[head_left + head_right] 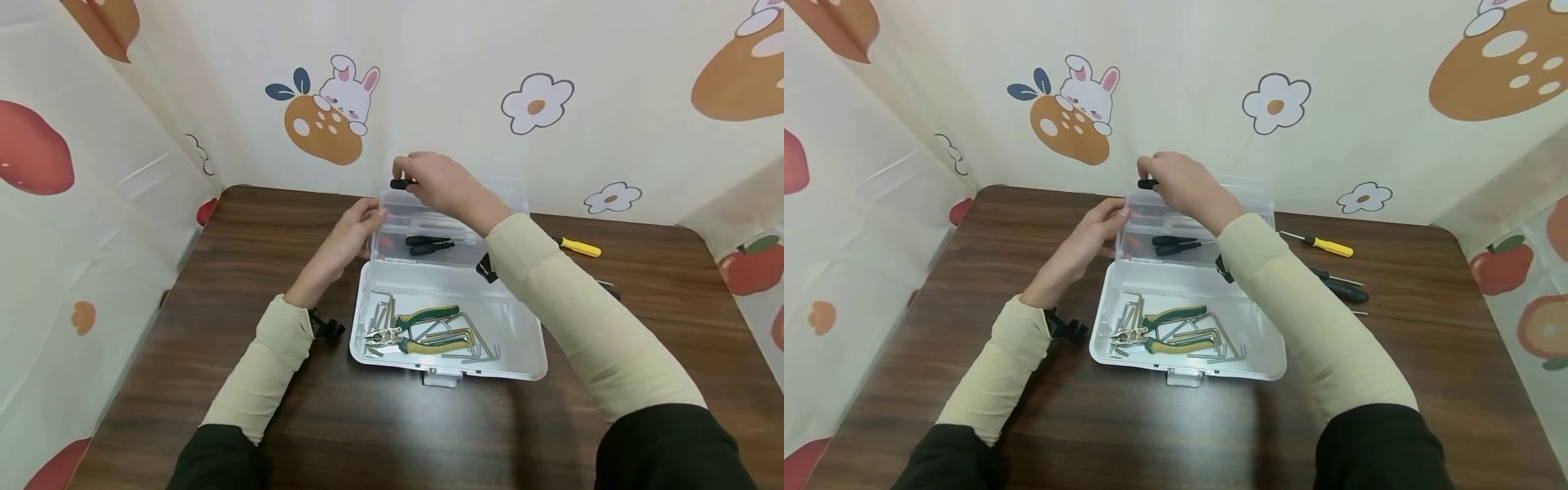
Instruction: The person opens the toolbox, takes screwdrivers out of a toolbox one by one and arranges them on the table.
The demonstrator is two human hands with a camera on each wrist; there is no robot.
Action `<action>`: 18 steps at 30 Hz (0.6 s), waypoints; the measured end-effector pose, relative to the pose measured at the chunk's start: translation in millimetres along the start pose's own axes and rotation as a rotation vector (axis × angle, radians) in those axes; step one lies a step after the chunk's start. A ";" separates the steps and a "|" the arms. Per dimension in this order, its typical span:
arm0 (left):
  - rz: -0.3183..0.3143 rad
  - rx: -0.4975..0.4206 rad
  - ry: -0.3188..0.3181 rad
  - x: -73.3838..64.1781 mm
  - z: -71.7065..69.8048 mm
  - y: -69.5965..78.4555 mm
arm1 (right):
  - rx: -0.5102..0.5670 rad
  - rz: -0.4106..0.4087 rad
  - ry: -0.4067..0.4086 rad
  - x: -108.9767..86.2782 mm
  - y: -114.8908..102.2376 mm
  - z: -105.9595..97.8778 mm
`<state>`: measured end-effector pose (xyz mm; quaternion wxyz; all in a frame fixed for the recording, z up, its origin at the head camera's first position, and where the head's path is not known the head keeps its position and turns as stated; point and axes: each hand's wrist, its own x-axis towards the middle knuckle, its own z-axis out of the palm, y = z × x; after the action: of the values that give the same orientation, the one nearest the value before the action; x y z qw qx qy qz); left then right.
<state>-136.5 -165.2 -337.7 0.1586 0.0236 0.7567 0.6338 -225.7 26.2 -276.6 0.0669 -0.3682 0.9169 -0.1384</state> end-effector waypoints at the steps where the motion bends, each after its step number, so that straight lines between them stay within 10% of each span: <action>1: 0.004 0.002 -0.001 -0.3 -0.5 -0.1 | -0.011 0.000 0.009 -1.8 0.8 -0.6; 18: 0.012 0.013 -0.003 0.6 -1.2 -0.4 | -0.043 0.016 0.216 -97.5 22.5 -23.0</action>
<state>-137.3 -166.2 -338.1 0.1557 0.0299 0.7603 0.6299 -175.5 114.1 -259.5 -0.0392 -0.3453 0.9244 -0.1571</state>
